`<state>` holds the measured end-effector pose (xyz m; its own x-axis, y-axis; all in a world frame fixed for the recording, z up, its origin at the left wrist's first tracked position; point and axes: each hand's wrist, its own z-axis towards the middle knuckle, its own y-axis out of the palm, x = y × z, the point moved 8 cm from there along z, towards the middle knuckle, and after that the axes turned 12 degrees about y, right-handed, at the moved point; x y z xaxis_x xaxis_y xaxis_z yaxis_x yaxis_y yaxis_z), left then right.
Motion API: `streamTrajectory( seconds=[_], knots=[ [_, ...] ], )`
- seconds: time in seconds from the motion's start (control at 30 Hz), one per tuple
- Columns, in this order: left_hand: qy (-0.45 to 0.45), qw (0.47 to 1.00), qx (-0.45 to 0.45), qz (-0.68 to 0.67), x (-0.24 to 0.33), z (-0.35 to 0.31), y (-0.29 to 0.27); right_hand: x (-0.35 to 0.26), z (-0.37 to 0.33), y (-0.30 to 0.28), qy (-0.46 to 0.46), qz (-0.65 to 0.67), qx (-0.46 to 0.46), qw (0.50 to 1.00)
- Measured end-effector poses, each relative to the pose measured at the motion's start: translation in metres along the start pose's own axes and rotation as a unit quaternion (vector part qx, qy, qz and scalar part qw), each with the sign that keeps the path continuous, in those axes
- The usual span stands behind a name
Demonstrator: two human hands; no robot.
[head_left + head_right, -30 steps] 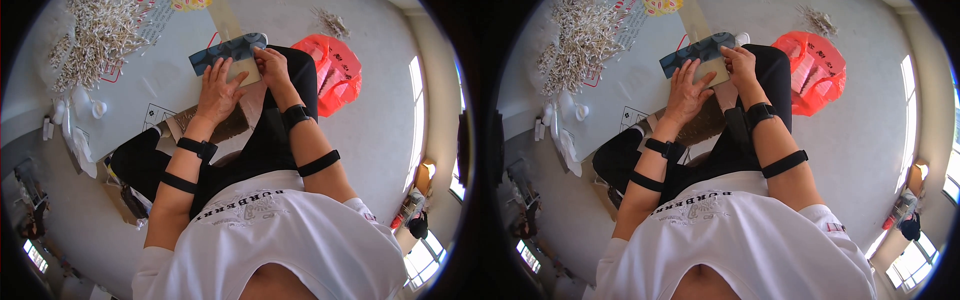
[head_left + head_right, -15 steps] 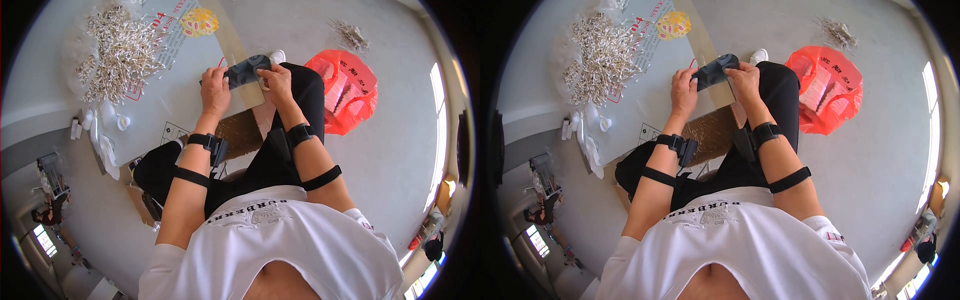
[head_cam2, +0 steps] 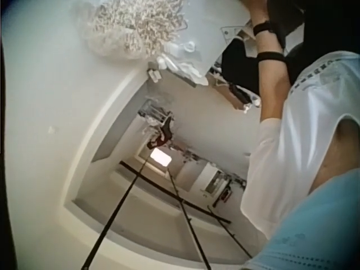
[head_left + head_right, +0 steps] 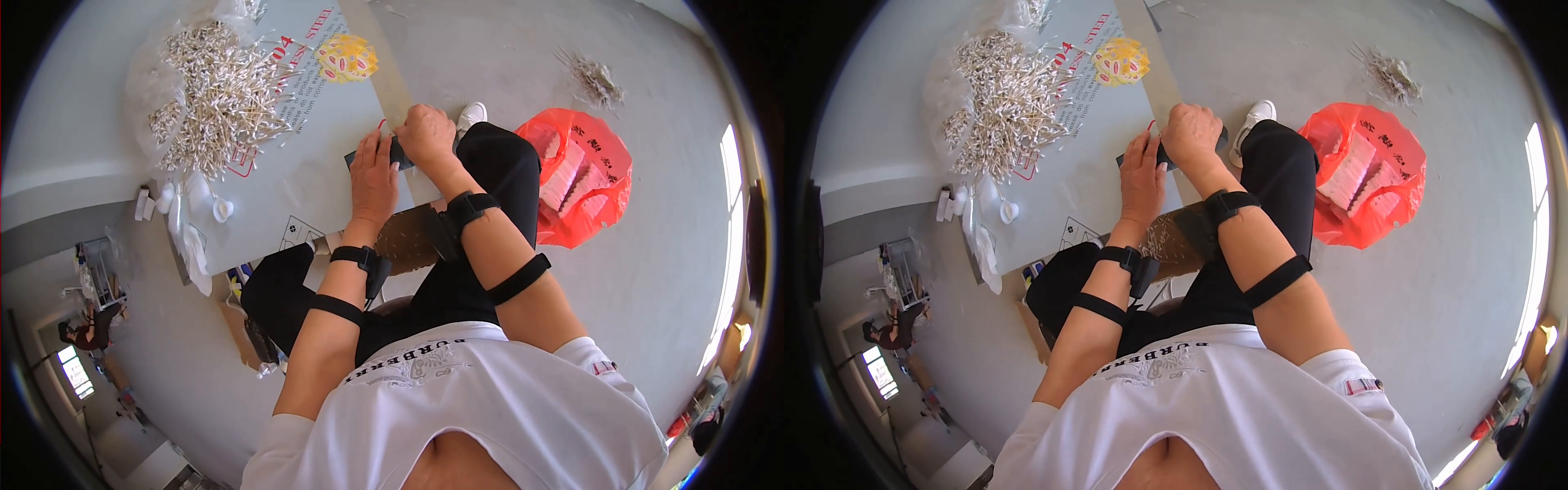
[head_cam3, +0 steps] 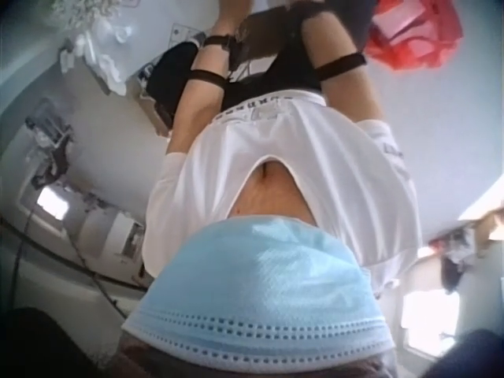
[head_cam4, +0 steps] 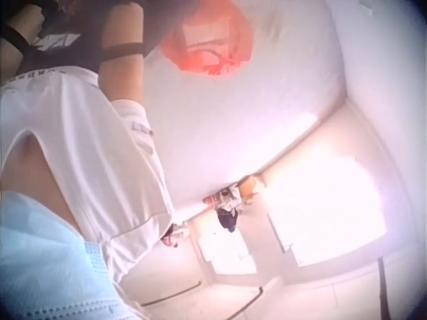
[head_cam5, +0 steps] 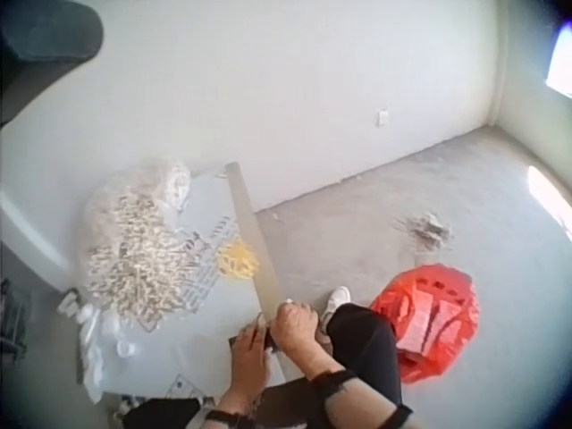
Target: Manually organizing and aligning cotton swabs on a plastic sheet for packaging.
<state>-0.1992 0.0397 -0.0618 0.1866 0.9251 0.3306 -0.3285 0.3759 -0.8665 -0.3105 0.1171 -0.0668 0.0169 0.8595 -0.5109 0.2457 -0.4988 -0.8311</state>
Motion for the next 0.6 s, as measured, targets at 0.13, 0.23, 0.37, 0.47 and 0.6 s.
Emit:
streamTrajectory(
  seconds=[0.13,0.23,0.37,0.47,0.6],
  knots=[
    [-0.018,1.000,-0.004,0.006,-0.005,0.006,0.002,-0.007,0.007,-0.002,0.019,0.006,0.011,1.000],
    [-0.023,0.998,-0.018,0.047,-0.003,0.012,0.002,-0.005,0.011,0.002,0.055,0.010,-0.018,0.998],
    [-0.038,0.998,-0.014,0.050,-0.010,0.007,-0.006,-0.014,0.006,0.014,0.033,0.010,0.005,0.999],
    [-0.042,0.999,0.009,0.000,-0.009,0.008,-0.009,-0.010,0.006,0.017,0.026,-0.029,-0.011,0.999],
    [0.005,0.998,0.042,-0.048,0.003,0.004,-0.001,0.007,0.021,0.008,-0.010,-0.042,0.006,0.999]
  ],
)
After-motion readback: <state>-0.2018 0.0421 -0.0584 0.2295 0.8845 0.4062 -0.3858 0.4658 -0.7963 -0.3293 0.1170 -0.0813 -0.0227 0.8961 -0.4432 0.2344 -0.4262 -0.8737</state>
